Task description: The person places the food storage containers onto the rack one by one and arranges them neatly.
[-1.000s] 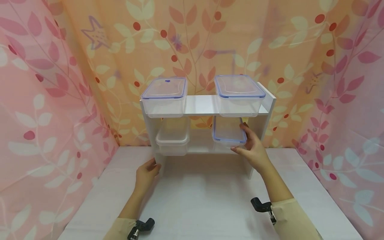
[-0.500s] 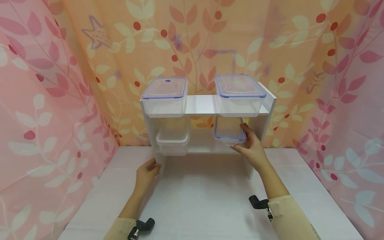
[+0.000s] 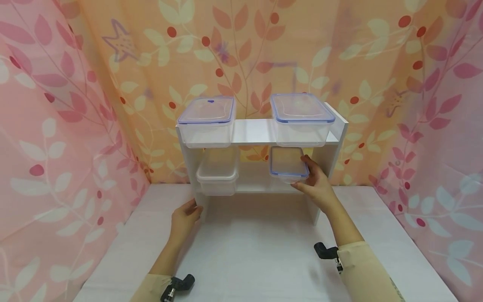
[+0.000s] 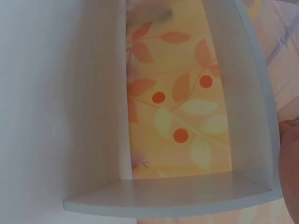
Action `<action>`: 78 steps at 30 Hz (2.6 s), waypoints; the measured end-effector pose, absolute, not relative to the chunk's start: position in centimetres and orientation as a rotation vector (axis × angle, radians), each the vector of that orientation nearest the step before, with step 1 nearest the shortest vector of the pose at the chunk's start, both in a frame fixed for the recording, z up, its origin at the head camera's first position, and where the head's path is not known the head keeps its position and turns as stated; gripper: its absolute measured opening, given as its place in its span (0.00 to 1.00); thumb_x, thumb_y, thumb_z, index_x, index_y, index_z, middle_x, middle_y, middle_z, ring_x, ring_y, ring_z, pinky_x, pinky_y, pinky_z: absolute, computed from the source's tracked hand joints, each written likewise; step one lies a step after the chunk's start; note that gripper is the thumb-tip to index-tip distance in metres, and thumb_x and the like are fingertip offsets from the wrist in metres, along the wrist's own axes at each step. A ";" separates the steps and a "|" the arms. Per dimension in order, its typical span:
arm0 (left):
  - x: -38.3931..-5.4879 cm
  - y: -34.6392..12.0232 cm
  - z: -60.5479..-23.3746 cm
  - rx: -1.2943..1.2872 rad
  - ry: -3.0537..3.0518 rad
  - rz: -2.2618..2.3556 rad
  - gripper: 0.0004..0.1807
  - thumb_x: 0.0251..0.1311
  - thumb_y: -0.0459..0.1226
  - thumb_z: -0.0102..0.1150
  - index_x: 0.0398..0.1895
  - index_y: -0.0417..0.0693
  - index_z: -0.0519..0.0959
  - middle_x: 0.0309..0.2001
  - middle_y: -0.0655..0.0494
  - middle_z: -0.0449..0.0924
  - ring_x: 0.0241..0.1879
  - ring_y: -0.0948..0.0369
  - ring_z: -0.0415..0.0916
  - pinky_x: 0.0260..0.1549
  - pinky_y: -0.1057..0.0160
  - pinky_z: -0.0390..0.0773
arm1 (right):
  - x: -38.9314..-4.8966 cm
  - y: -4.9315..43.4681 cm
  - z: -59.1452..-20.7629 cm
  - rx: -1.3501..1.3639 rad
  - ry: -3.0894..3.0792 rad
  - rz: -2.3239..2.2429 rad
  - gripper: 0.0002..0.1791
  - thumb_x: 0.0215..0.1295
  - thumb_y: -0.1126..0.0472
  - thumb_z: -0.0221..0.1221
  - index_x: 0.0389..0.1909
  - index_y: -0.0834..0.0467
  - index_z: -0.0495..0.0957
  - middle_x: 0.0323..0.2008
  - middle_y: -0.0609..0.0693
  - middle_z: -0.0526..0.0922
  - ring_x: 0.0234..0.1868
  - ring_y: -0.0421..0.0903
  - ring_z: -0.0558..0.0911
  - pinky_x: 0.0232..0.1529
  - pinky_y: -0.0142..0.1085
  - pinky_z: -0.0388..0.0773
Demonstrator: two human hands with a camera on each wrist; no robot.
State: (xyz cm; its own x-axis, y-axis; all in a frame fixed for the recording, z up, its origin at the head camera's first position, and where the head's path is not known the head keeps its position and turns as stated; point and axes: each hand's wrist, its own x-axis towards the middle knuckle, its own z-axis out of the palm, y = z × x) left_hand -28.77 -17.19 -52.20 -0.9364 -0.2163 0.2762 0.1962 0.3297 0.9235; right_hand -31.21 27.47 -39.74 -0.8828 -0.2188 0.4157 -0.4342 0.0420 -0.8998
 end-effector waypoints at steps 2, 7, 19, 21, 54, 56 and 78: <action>-28.7 -17.1 -52.2 0.021 -2.250 -1.636 0.22 0.65 0.40 0.69 0.61 0.48 0.83 0.54 0.50 0.87 0.50 0.54 0.87 0.44 0.59 0.87 | -31.2 27.5 -39.8 0.686 -2.140 1.966 0.49 0.62 0.79 0.63 0.80 0.60 0.49 0.76 0.62 0.50 0.56 0.38 0.75 0.51 0.24 0.80; -28.7 -17.1 -52.0 0.020 -2.253 -1.636 0.21 0.65 0.40 0.69 0.61 0.47 0.83 0.55 0.50 0.86 0.50 0.54 0.87 0.45 0.58 0.87 | -31.3 27.5 -39.6 0.705 -2.152 1.983 0.49 0.63 0.79 0.62 0.80 0.61 0.47 0.77 0.63 0.48 0.57 0.37 0.75 0.51 0.24 0.80; -28.6 -17.2 -52.0 0.004 -2.252 -1.625 0.21 0.65 0.40 0.69 0.61 0.47 0.83 0.54 0.51 0.87 0.50 0.54 0.87 0.44 0.55 0.87 | -31.4 28.1 -38.9 0.654 -2.366 1.836 0.53 0.63 0.73 0.66 0.81 0.59 0.43 0.80 0.64 0.42 0.59 0.42 0.72 0.51 0.24 0.80; -28.7 -17.2 -52.1 0.007 -2.253 -1.626 0.22 0.65 0.40 0.69 0.61 0.47 0.83 0.54 0.51 0.87 0.50 0.54 0.87 0.44 0.56 0.87 | -31.3 28.2 -38.8 0.647 -2.392 1.820 0.53 0.63 0.73 0.67 0.81 0.60 0.43 0.80 0.64 0.43 0.61 0.45 0.71 0.51 0.23 0.80; -28.6 -17.1 -51.8 0.018 -2.236 -1.642 0.21 0.64 0.39 0.69 0.61 0.47 0.83 0.54 0.49 0.87 0.50 0.53 0.87 0.43 0.60 0.87 | -29.6 29.3 -39.0 0.750 -2.438 1.700 0.55 0.63 0.71 0.68 0.82 0.60 0.41 0.81 0.63 0.44 0.81 0.67 0.43 0.63 0.13 0.59; -28.6 -17.1 -51.8 0.015 -2.231 -1.643 0.22 0.64 0.38 0.69 0.61 0.46 0.83 0.54 0.49 0.87 0.50 0.53 0.87 0.43 0.61 0.86 | -29.2 29.5 -39.1 0.746 -2.430 1.685 0.54 0.64 0.71 0.67 0.82 0.61 0.41 0.81 0.63 0.44 0.81 0.66 0.43 0.65 0.13 0.57; -28.5 -17.0 -50.9 -0.004 -2.231 -1.615 0.20 0.63 0.35 0.68 0.59 0.44 0.84 0.53 0.46 0.87 0.48 0.53 0.88 0.40 0.64 0.86 | -24.6 29.5 -40.8 0.687 -2.375 1.521 0.44 0.71 0.68 0.62 0.82 0.58 0.48 0.81 0.62 0.50 0.82 0.55 0.50 0.66 0.14 0.57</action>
State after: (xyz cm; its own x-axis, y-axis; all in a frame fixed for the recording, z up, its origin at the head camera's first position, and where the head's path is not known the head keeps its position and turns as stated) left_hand -28.54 -17.02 -50.93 -0.9257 -0.2196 0.3080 0.2240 0.3379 0.9142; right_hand -24.61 29.50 -40.84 -0.8611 -0.2577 0.4383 -0.5059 0.3480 -0.7893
